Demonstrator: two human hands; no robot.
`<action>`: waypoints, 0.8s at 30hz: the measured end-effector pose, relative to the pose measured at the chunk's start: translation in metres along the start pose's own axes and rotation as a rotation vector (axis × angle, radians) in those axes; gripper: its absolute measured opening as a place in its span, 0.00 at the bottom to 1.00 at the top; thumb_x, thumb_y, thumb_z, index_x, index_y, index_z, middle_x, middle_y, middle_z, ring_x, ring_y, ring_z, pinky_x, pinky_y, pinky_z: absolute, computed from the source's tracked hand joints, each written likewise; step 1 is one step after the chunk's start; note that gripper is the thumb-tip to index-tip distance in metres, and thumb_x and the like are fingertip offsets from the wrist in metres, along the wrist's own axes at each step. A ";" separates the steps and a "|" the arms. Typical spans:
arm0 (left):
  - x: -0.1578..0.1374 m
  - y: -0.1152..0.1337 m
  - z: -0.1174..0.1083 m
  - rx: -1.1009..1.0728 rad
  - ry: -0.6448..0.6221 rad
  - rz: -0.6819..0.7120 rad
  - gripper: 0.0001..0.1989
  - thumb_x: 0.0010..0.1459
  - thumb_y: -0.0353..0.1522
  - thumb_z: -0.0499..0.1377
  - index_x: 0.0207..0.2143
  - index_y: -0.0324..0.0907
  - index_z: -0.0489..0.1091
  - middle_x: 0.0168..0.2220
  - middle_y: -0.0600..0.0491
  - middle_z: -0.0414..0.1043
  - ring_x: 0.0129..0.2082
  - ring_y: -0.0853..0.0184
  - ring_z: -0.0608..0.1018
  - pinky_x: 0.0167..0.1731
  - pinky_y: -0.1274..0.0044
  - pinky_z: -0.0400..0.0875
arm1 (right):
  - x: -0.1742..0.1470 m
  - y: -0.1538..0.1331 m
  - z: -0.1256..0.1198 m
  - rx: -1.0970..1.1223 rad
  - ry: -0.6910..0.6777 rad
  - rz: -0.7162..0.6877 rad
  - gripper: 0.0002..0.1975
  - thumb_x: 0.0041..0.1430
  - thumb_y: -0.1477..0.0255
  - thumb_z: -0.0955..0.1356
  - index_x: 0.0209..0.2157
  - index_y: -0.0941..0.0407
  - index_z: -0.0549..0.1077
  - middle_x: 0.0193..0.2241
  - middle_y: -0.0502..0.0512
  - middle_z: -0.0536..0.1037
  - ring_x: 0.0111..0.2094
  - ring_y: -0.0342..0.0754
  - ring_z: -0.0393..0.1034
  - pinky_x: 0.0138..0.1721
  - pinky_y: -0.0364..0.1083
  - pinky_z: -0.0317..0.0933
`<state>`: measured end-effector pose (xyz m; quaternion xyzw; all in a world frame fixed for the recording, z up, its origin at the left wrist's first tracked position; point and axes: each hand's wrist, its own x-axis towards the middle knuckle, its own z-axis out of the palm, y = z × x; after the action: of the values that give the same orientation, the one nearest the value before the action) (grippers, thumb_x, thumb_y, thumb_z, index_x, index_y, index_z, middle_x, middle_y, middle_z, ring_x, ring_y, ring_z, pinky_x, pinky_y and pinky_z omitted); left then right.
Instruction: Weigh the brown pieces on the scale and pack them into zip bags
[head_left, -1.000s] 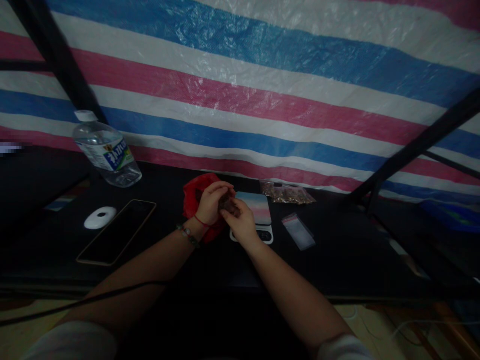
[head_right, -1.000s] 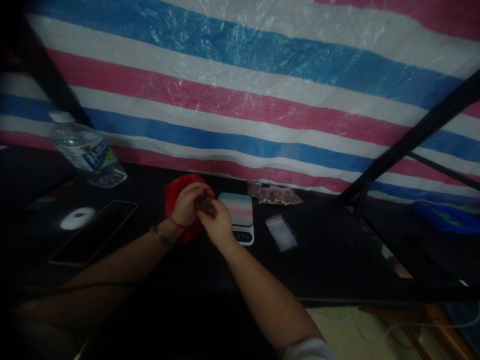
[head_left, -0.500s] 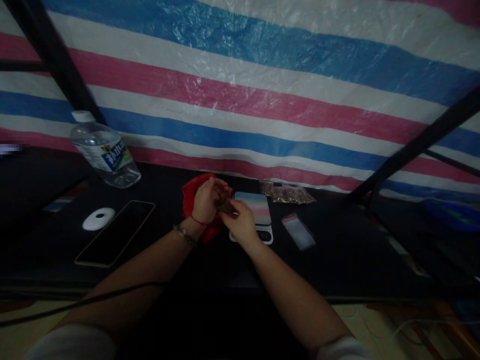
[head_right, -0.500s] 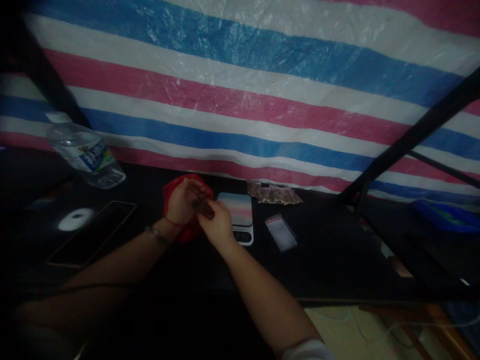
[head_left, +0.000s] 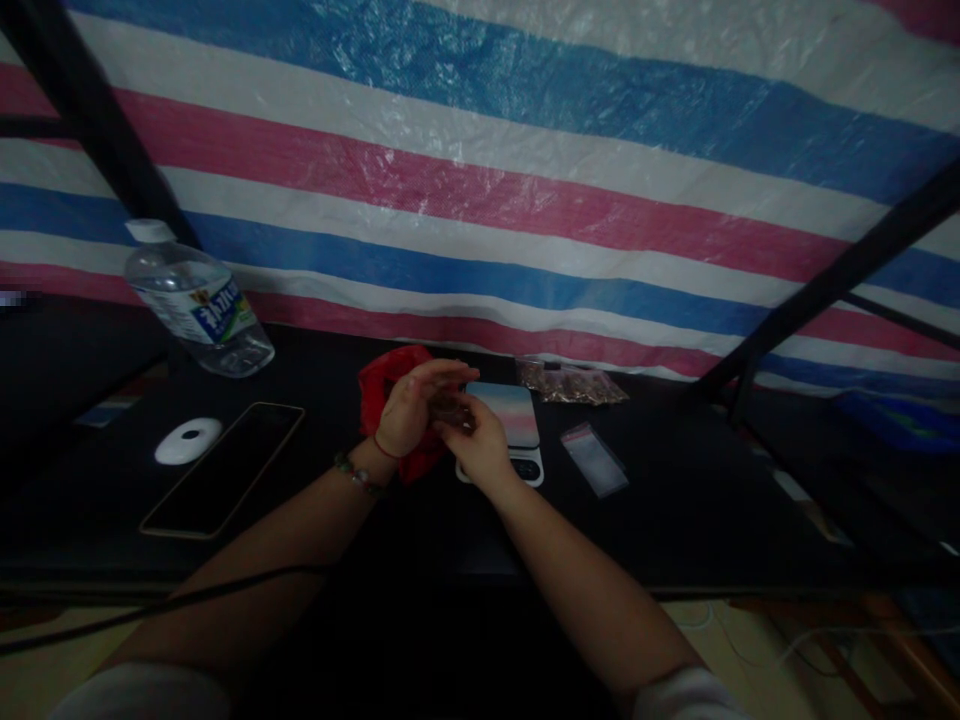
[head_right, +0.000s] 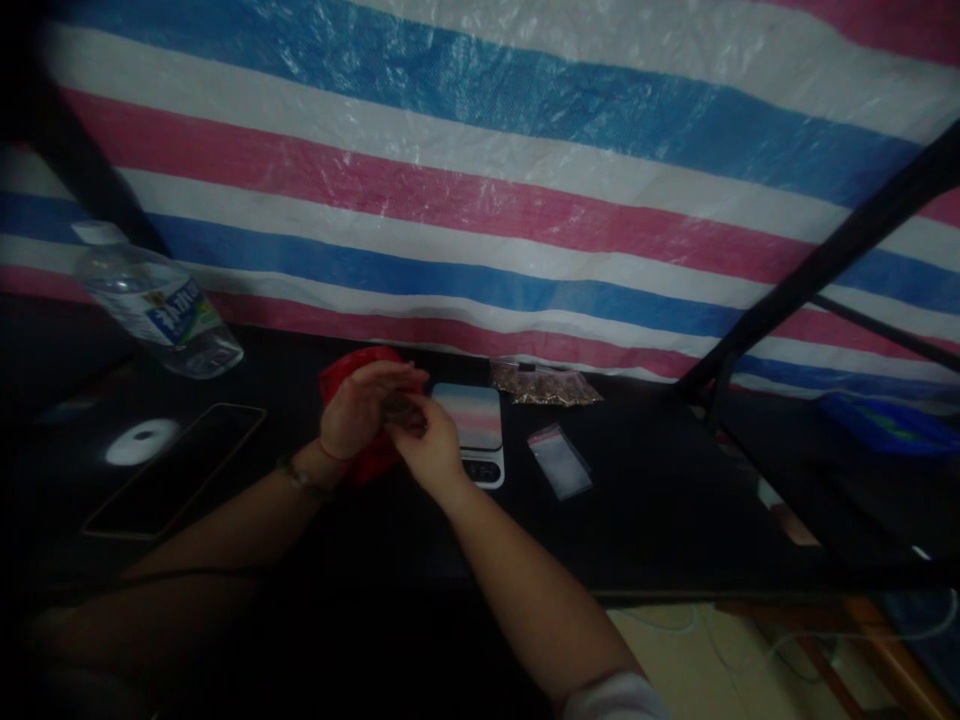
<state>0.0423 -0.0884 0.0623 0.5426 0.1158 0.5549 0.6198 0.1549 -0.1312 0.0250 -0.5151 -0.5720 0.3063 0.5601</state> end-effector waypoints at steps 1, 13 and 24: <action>0.001 0.003 0.003 -0.044 0.025 0.019 0.30 0.49 0.55 0.58 0.40 0.39 0.75 0.42 0.41 0.76 0.45 0.54 0.76 0.44 0.68 0.71 | 0.000 -0.002 0.000 0.038 -0.002 0.025 0.17 0.48 0.74 0.70 0.43 0.54 0.71 0.39 0.53 0.78 0.37 0.47 0.75 0.37 0.46 0.71; 0.018 0.000 -0.040 0.802 0.072 0.299 0.16 0.58 0.41 0.52 0.29 0.39 0.71 0.27 0.51 0.71 0.29 0.66 0.72 0.34 0.75 0.66 | 0.005 -0.001 -0.009 -0.004 0.049 0.048 0.19 0.47 0.72 0.71 0.43 0.54 0.71 0.40 0.53 0.77 0.31 0.45 0.73 0.31 0.43 0.68; 0.036 0.014 -0.072 1.434 -0.665 -0.402 0.11 0.51 0.33 0.54 0.30 0.42 0.77 0.27 0.54 0.77 0.26 0.70 0.74 0.28 0.81 0.63 | 0.006 0.005 -0.012 -0.182 0.134 0.027 0.20 0.48 0.70 0.71 0.45 0.54 0.72 0.43 0.54 0.77 0.24 0.41 0.69 0.29 0.43 0.66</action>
<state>-0.0067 -0.0224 0.0623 0.9127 0.3479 0.0341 0.2114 0.1686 -0.1275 0.0248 -0.5909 -0.5516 0.2254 0.5439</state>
